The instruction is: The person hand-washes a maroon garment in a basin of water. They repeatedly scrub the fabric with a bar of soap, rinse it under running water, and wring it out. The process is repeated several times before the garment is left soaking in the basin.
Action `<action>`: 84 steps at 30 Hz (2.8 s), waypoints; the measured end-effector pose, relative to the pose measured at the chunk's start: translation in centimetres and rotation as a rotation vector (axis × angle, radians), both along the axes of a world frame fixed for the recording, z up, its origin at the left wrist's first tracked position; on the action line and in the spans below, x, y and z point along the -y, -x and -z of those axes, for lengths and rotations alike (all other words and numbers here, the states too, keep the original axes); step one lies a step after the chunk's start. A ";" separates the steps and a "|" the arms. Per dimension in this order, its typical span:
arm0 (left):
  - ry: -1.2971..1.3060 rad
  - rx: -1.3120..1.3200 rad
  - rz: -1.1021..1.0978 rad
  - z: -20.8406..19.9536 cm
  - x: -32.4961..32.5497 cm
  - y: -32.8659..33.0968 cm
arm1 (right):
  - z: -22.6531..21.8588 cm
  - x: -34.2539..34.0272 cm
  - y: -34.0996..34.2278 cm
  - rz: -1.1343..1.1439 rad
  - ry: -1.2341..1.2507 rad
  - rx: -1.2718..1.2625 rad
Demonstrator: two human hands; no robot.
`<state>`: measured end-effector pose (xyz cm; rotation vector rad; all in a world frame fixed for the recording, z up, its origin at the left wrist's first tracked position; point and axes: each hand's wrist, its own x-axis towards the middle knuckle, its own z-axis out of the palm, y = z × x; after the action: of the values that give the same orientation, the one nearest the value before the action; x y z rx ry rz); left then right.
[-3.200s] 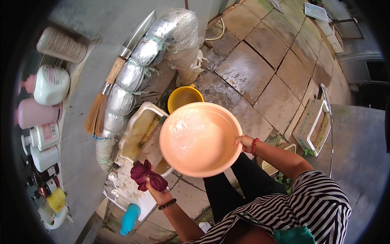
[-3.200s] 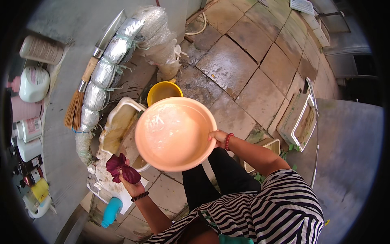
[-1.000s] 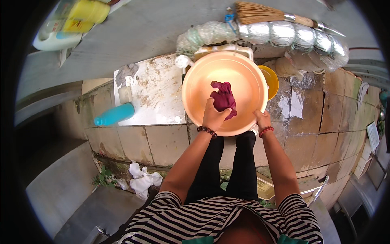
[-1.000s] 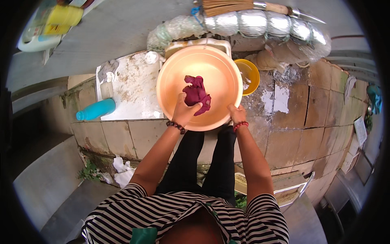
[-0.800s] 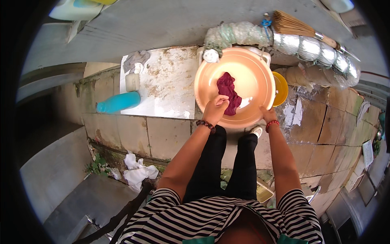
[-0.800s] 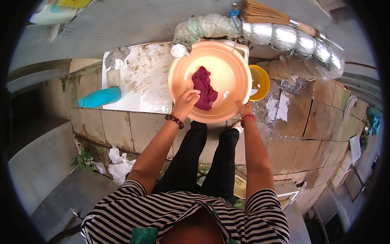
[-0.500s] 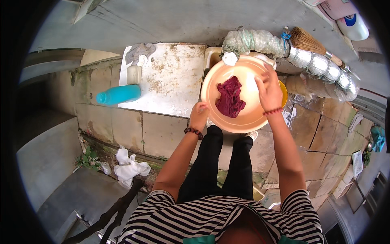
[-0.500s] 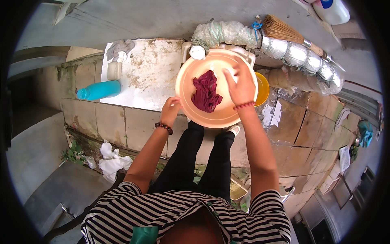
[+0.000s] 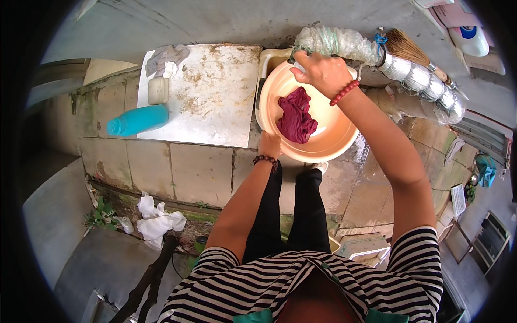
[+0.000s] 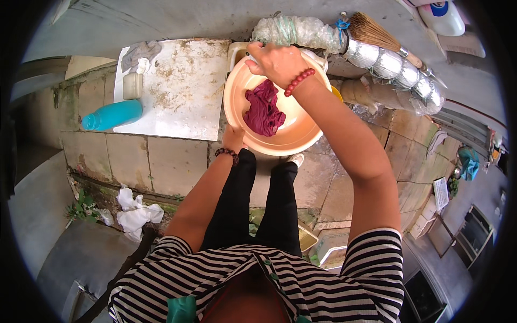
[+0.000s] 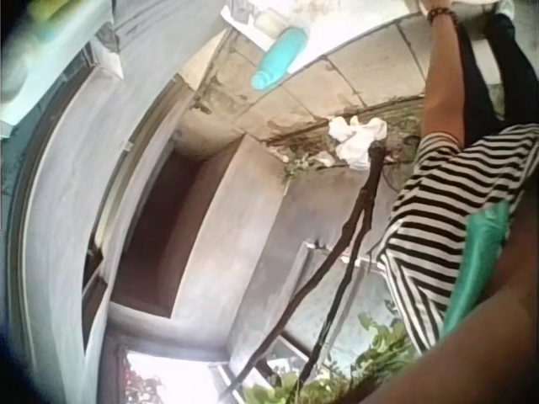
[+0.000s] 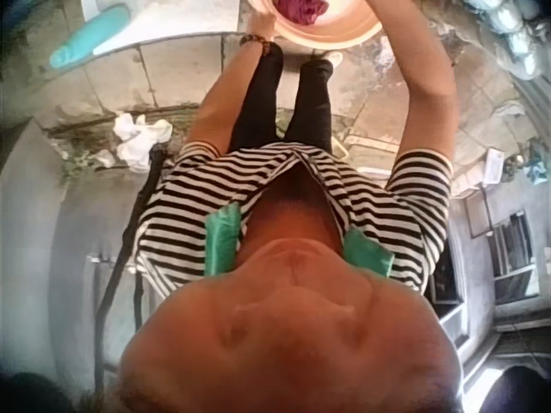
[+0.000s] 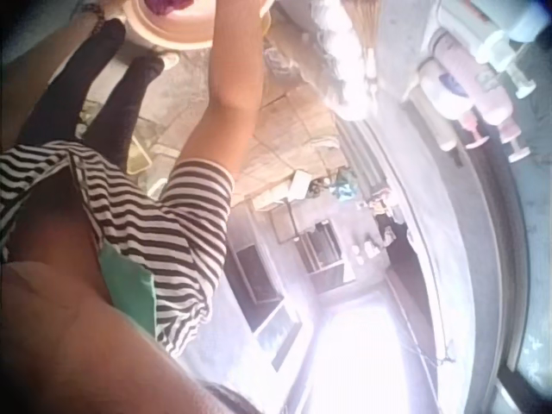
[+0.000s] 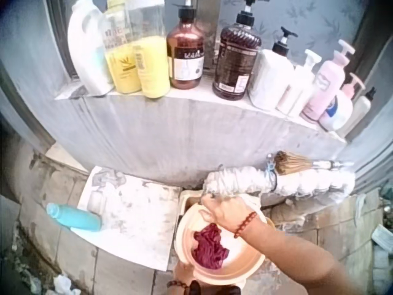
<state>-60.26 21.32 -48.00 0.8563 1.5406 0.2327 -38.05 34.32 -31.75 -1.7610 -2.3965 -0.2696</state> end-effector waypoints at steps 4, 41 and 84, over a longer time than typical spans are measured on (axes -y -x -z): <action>-0.088 -0.039 0.113 -0.2 -1.4 0.9 | -0.1 -0.2 -0.9 -0.089 0.033 0.043; -0.227 0.024 0.092 -2.1 -6.5 1.1 | 15.7 10.9 -0.8 0.206 0.716 -0.768; -1.073 -0.940 0.718 -16.9 -15.4 -11.5 | 15.1 13.4 -2.4 0.559 1.183 -0.409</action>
<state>-48.77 36.72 -31.15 2.5739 1.7676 0.1067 -35.62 20.93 -46.89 -2.4797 -1.7274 1.5767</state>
